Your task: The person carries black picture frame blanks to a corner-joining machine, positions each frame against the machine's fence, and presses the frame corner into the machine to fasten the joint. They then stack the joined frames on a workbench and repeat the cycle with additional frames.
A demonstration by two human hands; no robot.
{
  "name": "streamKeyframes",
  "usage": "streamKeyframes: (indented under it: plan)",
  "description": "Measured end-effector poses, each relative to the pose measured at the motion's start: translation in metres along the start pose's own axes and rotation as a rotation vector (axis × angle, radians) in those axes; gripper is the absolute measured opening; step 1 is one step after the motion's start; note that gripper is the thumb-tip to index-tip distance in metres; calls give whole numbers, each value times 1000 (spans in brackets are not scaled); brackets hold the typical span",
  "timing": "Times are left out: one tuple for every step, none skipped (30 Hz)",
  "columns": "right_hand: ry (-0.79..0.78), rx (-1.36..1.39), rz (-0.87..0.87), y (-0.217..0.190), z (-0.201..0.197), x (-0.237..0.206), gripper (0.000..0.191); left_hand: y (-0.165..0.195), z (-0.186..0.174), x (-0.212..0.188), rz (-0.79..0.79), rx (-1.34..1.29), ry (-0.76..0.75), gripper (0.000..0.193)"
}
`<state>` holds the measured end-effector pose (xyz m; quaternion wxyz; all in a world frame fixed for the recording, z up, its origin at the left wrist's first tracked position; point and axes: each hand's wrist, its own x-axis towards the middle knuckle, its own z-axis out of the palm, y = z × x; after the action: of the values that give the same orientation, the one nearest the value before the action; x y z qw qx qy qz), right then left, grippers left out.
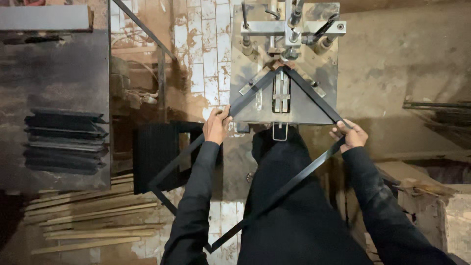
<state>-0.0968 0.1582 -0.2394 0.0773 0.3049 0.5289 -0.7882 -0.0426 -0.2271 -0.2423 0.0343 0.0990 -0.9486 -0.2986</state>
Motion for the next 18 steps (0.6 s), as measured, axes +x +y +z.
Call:
streamKeyframes:
  plan:
    - [20, -13, 10, 0, 2, -1, 24, 0, 1, 1, 4, 0, 8, 46]
    - [32, -24, 14, 0, 3, 0, 25, 0, 1, 2, 11, 2, 26, 46]
    - [43, -33, 18, 0, 4, -1, 27, 1, 0, 2, 20, 5, 46, 47]
    - [23, -21, 22, -1, 5, -2, 27, 3, -2, 3, 21, -9, 36, 47]
    - [6, -12, 30, -1, 5, -3, 28, 4, -4, 0, 19, -24, 21, 48]
    - [-13, -2, 34, 0, 5, -3, 28, 2, -6, -5, 20, -40, 11, 49]
    - [-22, 5, -9, 0, 4, -3, 27, 2, -11, -8, 51, 43, 95, 57]
    - [-23, 4, -38, 1, 1, -5, 26, -1, -13, -20, 73, 125, 166, 65]
    - [-12, -3, -56, 2, -2, -7, 25, -1, -12, -45, 88, 206, 219, 75]
    - [16, -18, -35, 4, -5, -7, 26, -7, -16, -72, 29, 165, 251, 72]
    - [27, -21, -32, 8, -9, -3, 26, -19, -26, -97, -17, 128, 308, 69]
    - [41, -19, -25, 10, -13, -2, 27, -30, -32, -129, -65, 213, 387, 72]
    - [-38, 8, -38, 12, -17, 0, 27, -40, -35, -171, -122, 298, 448, 74]
    - [-109, 27, -42, 14, -21, 2, 26, -49, -33, -214, -299, 298, 452, 80]
    - [-182, 50, -46, 17, -25, 5, 26, -60, -31, -256, -373, 290, 460, 86]
    - [-188, 40, -51, 20, -28, 8, 25, -68, -26, -292, -445, 282, 471, 92]
    - [-190, 31, -52, 22, -31, 10, 24, -76, -20, -327, -538, 211, 379, 99]
    - [-190, 22, -54, 25, -33, 12, 23, -82, -14, -357, -629, 138, 284, 106]
